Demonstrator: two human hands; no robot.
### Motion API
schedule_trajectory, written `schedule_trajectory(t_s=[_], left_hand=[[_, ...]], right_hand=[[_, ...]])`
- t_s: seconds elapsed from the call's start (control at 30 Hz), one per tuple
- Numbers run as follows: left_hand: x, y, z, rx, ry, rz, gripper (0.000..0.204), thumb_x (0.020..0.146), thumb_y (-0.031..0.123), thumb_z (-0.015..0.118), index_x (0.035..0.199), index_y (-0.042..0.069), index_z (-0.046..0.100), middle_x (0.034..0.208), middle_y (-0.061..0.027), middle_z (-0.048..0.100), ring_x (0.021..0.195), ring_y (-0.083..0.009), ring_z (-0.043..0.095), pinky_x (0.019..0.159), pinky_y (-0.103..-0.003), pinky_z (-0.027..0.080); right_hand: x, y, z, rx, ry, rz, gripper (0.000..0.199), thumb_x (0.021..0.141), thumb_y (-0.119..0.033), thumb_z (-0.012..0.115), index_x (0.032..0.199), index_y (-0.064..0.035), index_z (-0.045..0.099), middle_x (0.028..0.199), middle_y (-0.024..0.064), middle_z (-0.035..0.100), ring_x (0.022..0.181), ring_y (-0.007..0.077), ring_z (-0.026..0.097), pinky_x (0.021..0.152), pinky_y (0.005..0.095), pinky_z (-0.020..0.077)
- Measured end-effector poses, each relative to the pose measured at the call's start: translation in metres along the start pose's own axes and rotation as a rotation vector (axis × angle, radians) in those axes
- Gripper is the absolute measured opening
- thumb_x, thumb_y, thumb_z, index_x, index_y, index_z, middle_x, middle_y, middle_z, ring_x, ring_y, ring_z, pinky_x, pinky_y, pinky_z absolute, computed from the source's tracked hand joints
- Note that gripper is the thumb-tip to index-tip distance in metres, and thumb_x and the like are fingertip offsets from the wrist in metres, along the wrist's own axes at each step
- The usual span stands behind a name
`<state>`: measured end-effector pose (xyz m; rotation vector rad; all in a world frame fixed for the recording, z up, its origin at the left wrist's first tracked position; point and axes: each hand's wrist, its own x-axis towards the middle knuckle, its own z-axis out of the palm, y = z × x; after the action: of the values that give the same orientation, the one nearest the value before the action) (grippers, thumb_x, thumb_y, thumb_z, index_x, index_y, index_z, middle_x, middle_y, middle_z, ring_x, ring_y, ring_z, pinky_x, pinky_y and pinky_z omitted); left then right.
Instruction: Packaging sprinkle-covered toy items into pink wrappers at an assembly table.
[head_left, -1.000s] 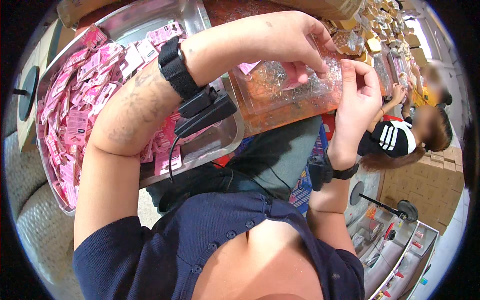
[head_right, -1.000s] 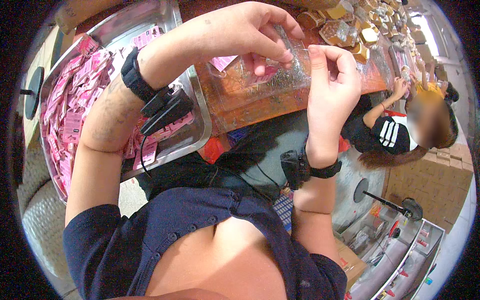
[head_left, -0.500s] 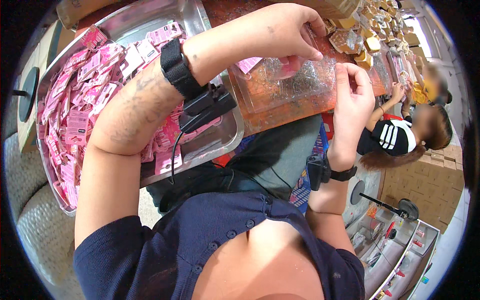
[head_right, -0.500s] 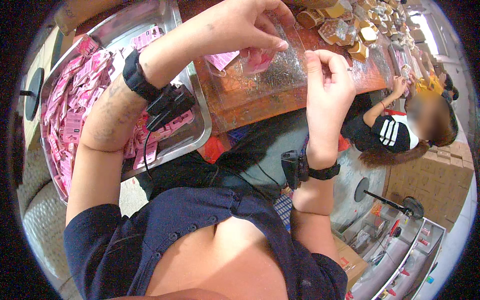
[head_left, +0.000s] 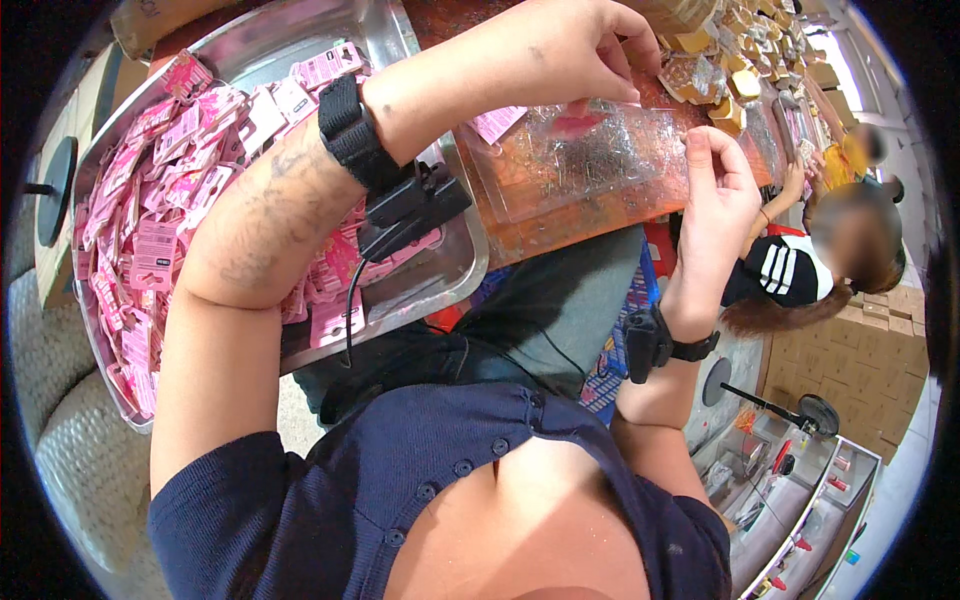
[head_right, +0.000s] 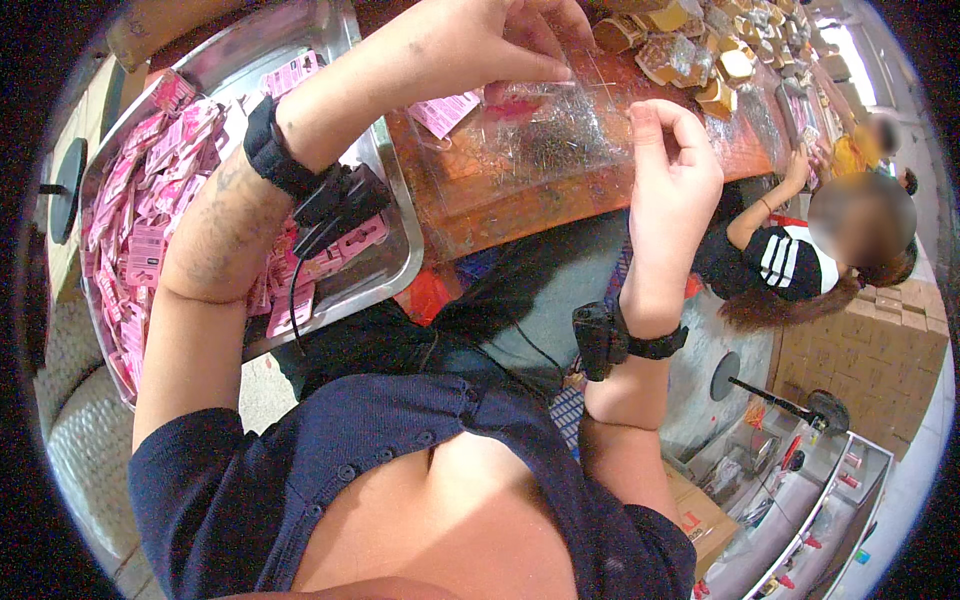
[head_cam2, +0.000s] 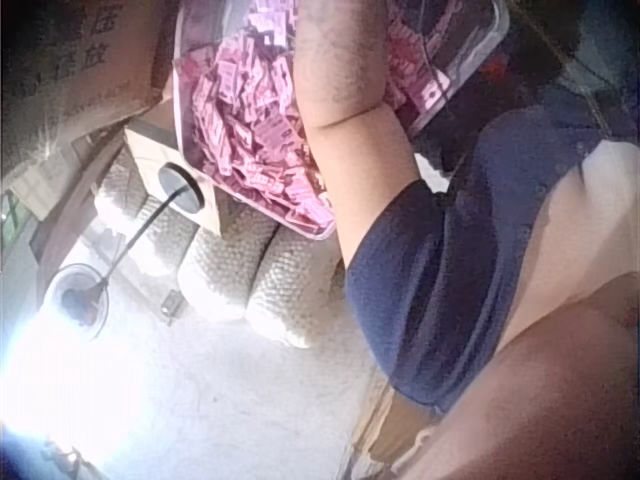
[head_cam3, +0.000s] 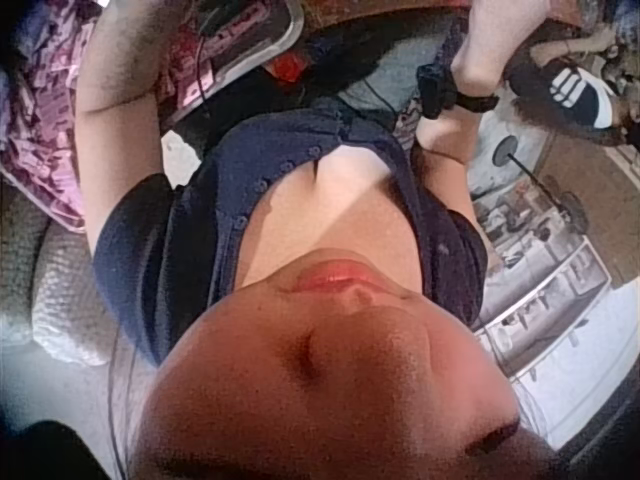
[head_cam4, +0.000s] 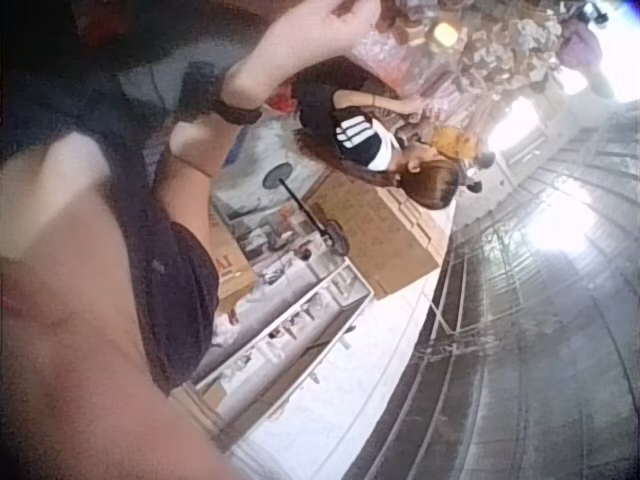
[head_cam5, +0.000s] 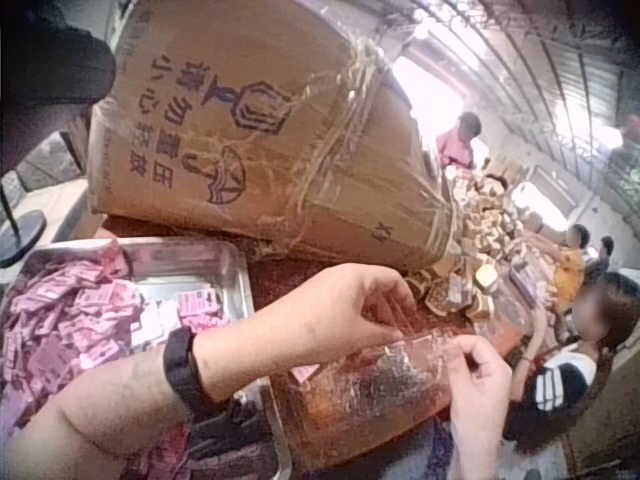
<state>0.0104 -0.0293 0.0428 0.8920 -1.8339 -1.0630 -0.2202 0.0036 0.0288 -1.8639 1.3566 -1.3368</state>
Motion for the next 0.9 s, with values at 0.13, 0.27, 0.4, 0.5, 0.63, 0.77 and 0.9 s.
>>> schedule_trajectory(t_s=[0.13,0.27,0.4,0.5,0.63,0.77,0.9], left_hand=[[-0.002,0.024,-0.001,-0.050,-0.024,-0.238,0.030,0.085,0.002,0.069,0.112,-0.004,0.059,0.087,-0.0125,0.071,0.074,-0.0159,0.065,0.063,-0.029,0.053],[-0.004,0.021,0.000,-0.102,0.012,-0.203,0.033,0.085,0.003,0.068,0.116,-0.005,0.056,0.090,-0.0139,0.071,0.075,-0.0168,0.066,0.063,-0.029,0.053],[-0.011,0.033,0.001,-0.001,0.035,-0.033,0.034,0.087,0.007,0.068,0.115,-0.006,0.055,0.091,-0.0170,0.070,0.078,-0.0213,0.068,0.070,-0.031,0.054],[-0.011,0.034,0.001,-0.075,-0.027,0.089,0.043,0.088,0.014,0.071,0.121,-0.006,0.053,0.094,-0.0186,0.069,0.084,-0.0239,0.069,0.075,-0.033,0.054],[-0.012,0.028,0.008,0.064,0.099,0.386,0.046,0.088,0.023,0.074,0.121,-0.006,0.058,0.094,-0.0170,0.069,0.088,-0.0233,0.068,0.076,-0.033,0.053],[-0.009,0.014,0.010,-0.132,-0.031,0.241,0.036,0.091,0.025,0.072,0.109,-0.006,0.066,0.090,-0.0113,0.068,0.084,-0.0170,0.065,0.075,-0.030,0.052],[-0.007,0.002,0.019,-0.545,-0.079,0.116,0.026,0.096,0.022,0.066,0.102,-0.004,0.068,0.086,-0.0044,0.065,0.076,-0.0095,0.061,0.068,-0.024,0.049]], right_hand=[[0.002,0.014,-0.005,-0.143,-0.082,-0.060,0.017,0.094,-0.016,0.068,0.097,0.0002,0.069,0.088,0.0002,0.063,0.079,0.0072,0.054,0.073,0.0215,0.0439],[0.001,0.004,0.007,-0.122,-0.135,-0.094,0.022,0.093,-0.021,0.070,0.107,-0.0034,0.071,0.089,0.0008,0.065,0.081,0.0082,0.055,0.071,0.0226,0.0437],[-0.004,0.001,0.021,0.352,-0.143,0.110,0.020,0.095,-0.019,0.068,0.105,-0.0010,0.071,0.098,0.0035,0.067,0.083,0.0078,0.057,0.076,0.0211,0.0449],[0.000,0.007,0.016,0.700,-0.174,0.178,0.017,0.096,-0.016,0.067,0.104,-0.0012,0.069,0.099,0.0031,0.067,0.085,0.0087,0.058,0.079,0.0217,0.0455],[0.004,0.007,0.007,0.901,-0.257,0.226,0.020,0.096,-0.019,0.065,0.104,-0.0012,0.067,0.101,0.0042,0.067,0.091,0.0126,0.061,0.082,0.0262,0.0480],[0.002,0.004,0.017,0.951,-0.302,0.203,0.021,0.097,-0.020,0.064,0.107,-0.0016,0.066,0.102,0.0053,0.067,0.091,0.0131,0.061,0.084,0.0278,0.0489],[0.003,0.001,0.017,1.019,-0.395,0.281,0.029,0.097,-0.015,0.062,0.122,0.0001,0.060,0.112,0.0072,0.065,0.101,0.0175,0.061,0.093,0.0370,0.0525]])
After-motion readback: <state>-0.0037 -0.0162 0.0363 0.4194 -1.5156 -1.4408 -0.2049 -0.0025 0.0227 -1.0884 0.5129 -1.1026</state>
